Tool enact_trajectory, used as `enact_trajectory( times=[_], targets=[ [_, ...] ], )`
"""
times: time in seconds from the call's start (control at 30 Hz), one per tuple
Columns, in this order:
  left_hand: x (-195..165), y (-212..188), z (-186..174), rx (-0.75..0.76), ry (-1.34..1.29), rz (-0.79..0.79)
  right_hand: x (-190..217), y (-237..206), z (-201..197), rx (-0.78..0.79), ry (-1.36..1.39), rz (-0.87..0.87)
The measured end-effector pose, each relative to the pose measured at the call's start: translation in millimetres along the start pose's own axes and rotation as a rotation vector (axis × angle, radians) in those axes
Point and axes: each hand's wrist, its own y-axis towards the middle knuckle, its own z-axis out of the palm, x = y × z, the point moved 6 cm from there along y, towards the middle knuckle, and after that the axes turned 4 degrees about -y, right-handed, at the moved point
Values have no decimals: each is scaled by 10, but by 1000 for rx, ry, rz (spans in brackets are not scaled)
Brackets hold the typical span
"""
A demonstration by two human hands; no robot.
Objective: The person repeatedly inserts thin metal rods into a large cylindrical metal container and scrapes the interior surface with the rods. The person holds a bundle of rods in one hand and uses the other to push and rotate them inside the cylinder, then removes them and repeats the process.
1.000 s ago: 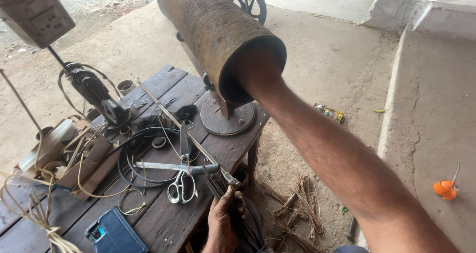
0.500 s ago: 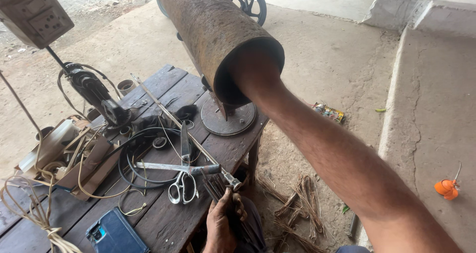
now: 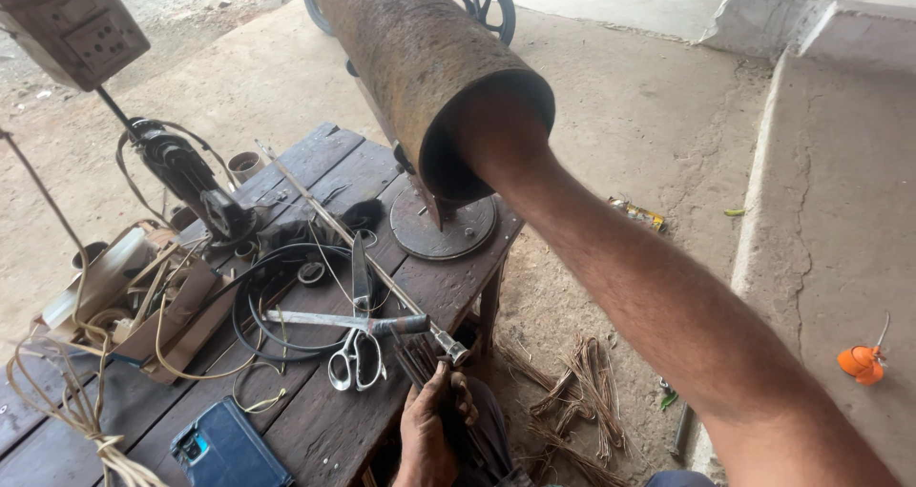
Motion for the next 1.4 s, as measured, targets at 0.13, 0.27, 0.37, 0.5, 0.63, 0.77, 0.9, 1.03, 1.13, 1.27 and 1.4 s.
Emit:
enact_trajectory(
  times=[0.13,0.27,0.37,0.5,0.63,0.77,0.9,1.03,1.13,1.27,1.4],
  targets=[
    [41,-17,59,27,-14,-5,16,40,11,56,-9,-10],
    [23,-29,7,-9,17,-13,20,130,47,136,-30,-19],
    [19,-24,-14,-18,14,-10,19,164,26,179,-42,-27],
    [96,-35,4,-5,-11,-12,60,60,-150,158,-45,-69],
    [150,-35,32,21,-49,-31,186,-313,-498,13,-90,-178],
    [188,-57,4,3,-22,-52,146,-838,-941,-259,73,-113],
    [244,-58,12,21,-24,-54,19,-1251,-1214,-433,37,-73],
    [322,-42,30,27,-14,-84,-92,-1415,-1312,-480,41,-68],
    [311,-39,49,57,-26,-55,-71,-1463,-1375,-519,-84,-116],
    [272,-67,-5,28,-7,-65,-56,-1552,-1467,-518,-103,-105],
    [230,-93,-11,3,24,-60,-62,-1574,-1520,-520,-88,-88]
  ],
)
